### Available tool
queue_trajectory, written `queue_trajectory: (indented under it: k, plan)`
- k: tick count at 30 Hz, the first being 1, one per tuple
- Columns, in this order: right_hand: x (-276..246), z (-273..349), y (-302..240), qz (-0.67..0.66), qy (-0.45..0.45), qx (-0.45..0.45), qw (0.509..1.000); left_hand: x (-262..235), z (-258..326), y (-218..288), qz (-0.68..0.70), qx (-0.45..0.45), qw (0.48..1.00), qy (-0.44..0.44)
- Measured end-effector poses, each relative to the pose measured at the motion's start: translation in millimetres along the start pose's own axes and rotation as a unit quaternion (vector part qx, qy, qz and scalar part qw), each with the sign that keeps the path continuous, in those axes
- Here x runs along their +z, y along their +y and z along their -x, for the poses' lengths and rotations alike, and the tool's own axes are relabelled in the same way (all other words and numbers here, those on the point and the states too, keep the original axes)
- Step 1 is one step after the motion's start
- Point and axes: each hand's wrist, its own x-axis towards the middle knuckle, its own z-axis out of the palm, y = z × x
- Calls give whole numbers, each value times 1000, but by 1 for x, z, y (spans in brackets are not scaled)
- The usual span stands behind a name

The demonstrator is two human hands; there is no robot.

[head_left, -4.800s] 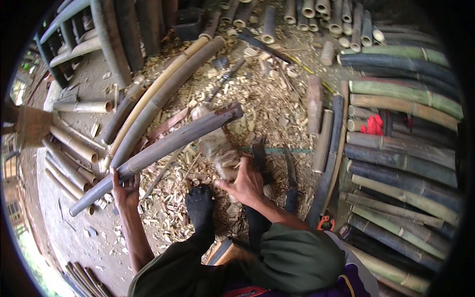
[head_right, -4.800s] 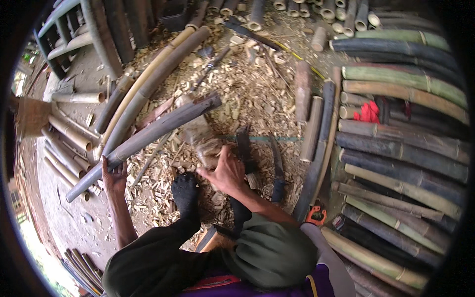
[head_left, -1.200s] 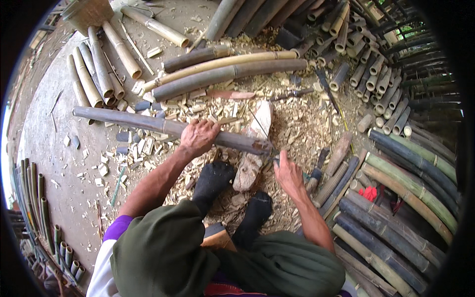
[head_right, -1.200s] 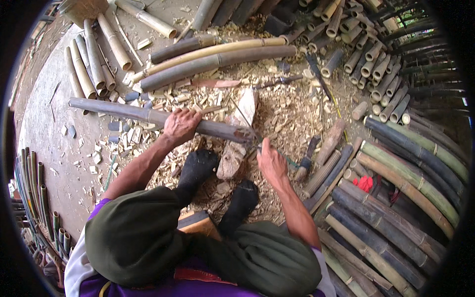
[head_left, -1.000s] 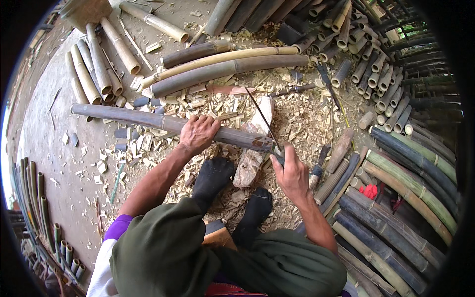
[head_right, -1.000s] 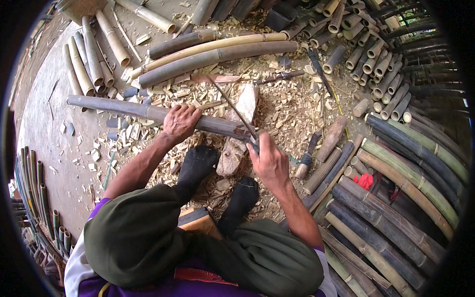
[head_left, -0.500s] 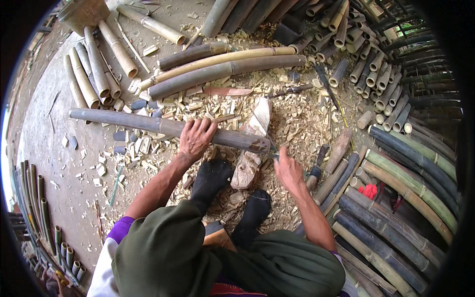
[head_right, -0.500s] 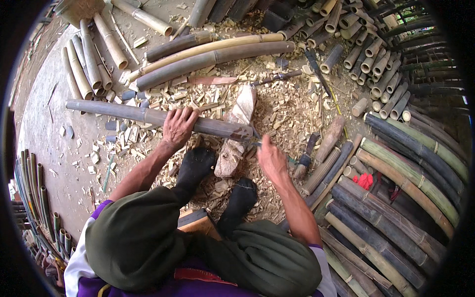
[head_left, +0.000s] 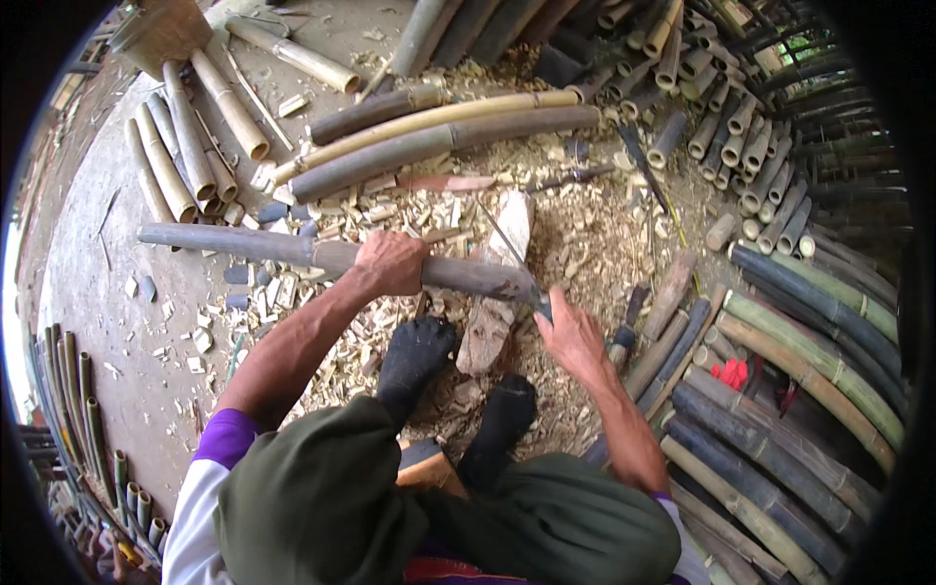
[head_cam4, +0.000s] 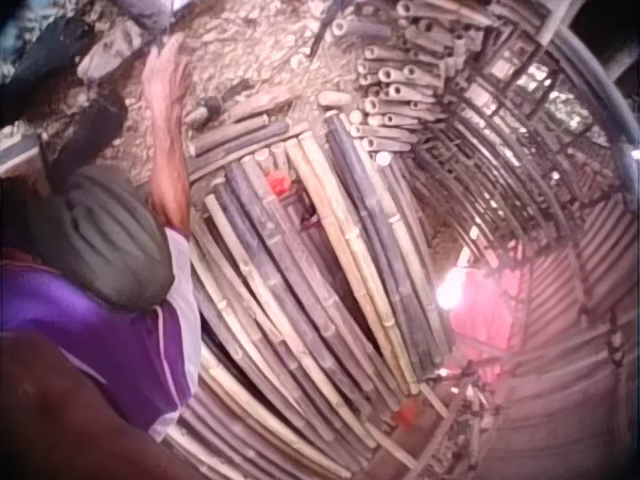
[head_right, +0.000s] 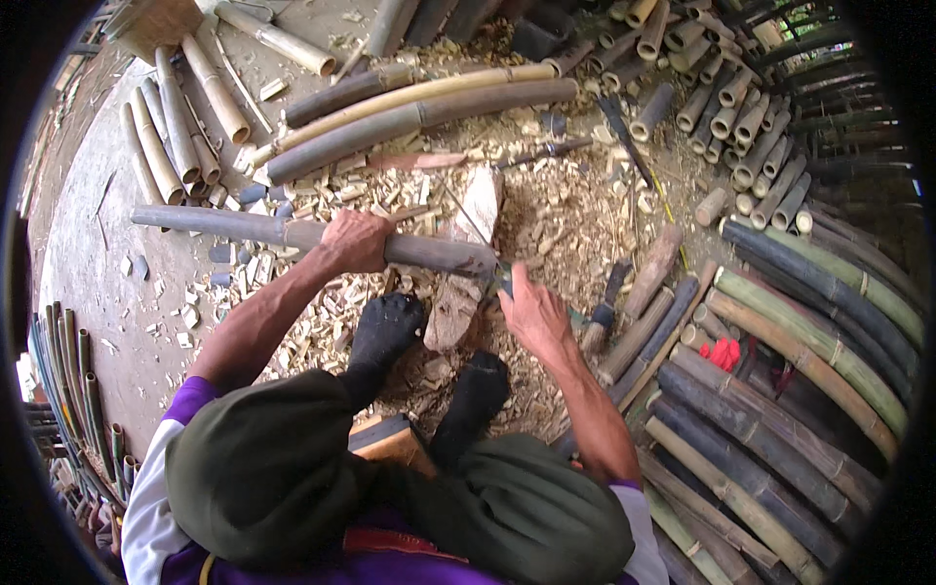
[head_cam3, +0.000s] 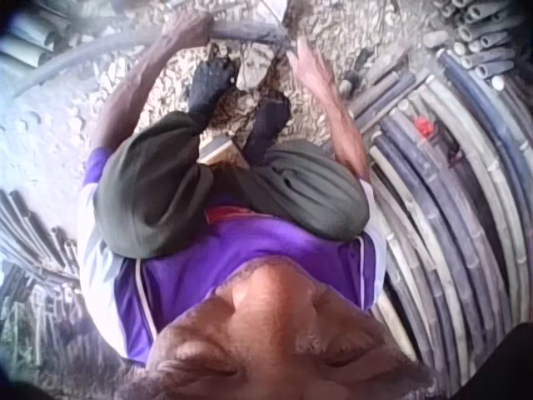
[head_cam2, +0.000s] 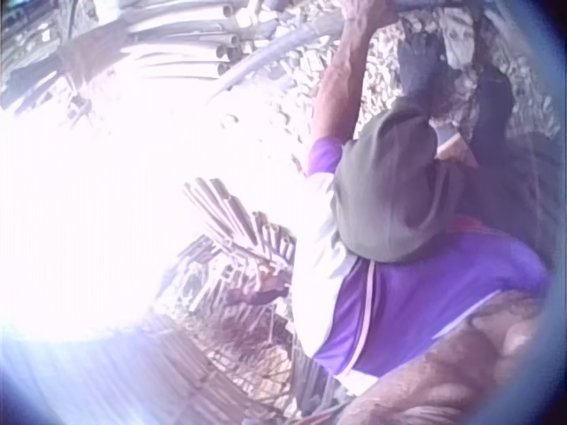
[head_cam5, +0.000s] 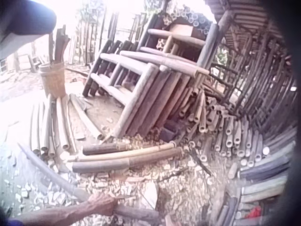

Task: The person selects a bamboo pole from a stack and sits on the floor to work on it. Using a knife, they carve and shape the end of the bamboo pole. They then use a chisel and a wooden mallet to split and hollow out the bamboo.

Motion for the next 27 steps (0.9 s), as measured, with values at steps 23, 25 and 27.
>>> queue_trajectory:
  k: [23, 25, 27]
  plan:
    - [1, 13, 1, -17, -14, 15, 1000, 36, 19, 6, -57, 44, 969, 235]
    - [-14, 10, -18, -53, 70, -47, 995, 42, 19, 5, -69, 59, 950, 298]
    - [-16, 15, -22, -67, 191, -144, 969, 44, 17, 7, -80, 75, 937, 333]
